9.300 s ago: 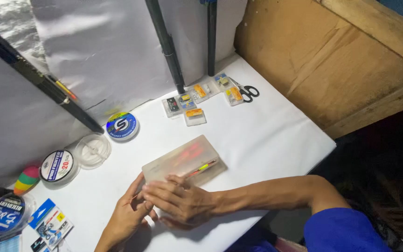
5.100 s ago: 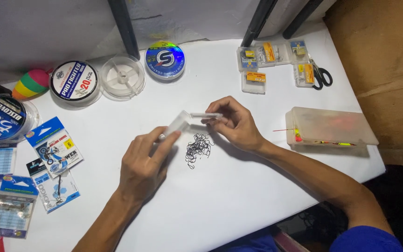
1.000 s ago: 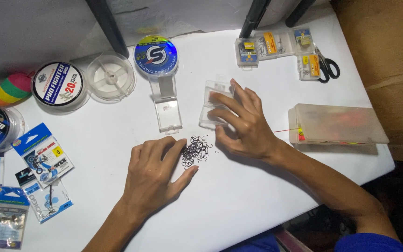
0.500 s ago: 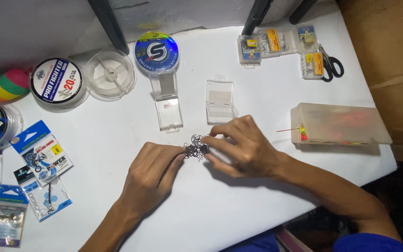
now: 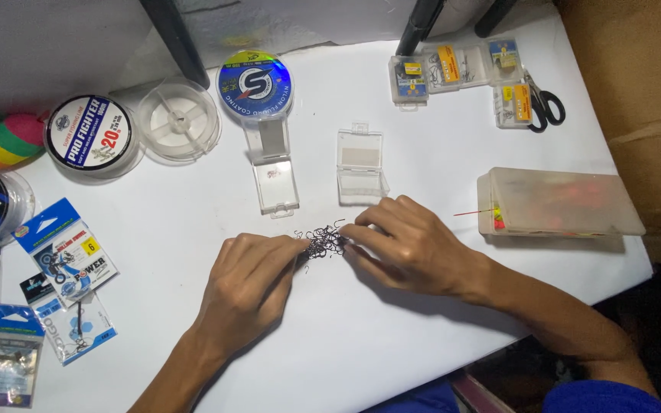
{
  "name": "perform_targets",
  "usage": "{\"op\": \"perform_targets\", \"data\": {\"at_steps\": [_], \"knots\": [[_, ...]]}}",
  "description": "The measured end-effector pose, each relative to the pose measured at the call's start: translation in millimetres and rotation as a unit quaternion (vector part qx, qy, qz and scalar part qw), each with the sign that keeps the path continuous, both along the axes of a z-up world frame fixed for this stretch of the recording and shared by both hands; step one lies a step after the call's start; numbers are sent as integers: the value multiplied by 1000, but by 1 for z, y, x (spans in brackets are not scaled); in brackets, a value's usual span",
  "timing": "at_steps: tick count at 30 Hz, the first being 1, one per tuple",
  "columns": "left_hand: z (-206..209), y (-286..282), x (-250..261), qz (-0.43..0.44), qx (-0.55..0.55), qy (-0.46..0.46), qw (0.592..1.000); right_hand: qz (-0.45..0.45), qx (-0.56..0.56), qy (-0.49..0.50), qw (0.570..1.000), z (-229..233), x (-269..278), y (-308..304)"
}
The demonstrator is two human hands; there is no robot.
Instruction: Sorting and organizing fishing hooks into small plastic containers.
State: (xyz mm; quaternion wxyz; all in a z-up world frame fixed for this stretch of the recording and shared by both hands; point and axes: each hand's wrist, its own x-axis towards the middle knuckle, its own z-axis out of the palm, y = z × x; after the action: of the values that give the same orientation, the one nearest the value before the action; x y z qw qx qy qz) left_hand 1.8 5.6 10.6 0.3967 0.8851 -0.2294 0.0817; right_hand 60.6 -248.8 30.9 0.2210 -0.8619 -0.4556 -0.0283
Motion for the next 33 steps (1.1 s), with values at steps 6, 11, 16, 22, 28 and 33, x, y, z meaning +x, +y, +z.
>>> {"op": "perform_targets", "data": {"at_steps": [6, 11, 16, 22, 28, 33], "knots": [[-10, 0, 1, 34, -7, 5, 999, -5, -98, 137, 986, 12, 1, -13], [-2, 2, 6, 39, -45, 7, 998, 0, -117, 154, 981, 5, 1, -5], [0, 6, 12, 34, -79, 48, 995, 7, -124, 143, 982, 6, 4, 2], [3, 11, 14, 59, -131, 109, 984, 36, -89, 149, 984, 23, 23, 8], [-1, 13, 17, 39, -121, 83, 988, -48, -28, 44, 997, 25, 49, 1], [5, 12, 23, 74, -118, 77, 987, -81, -7, 114, 990, 24, 54, 0]]}}
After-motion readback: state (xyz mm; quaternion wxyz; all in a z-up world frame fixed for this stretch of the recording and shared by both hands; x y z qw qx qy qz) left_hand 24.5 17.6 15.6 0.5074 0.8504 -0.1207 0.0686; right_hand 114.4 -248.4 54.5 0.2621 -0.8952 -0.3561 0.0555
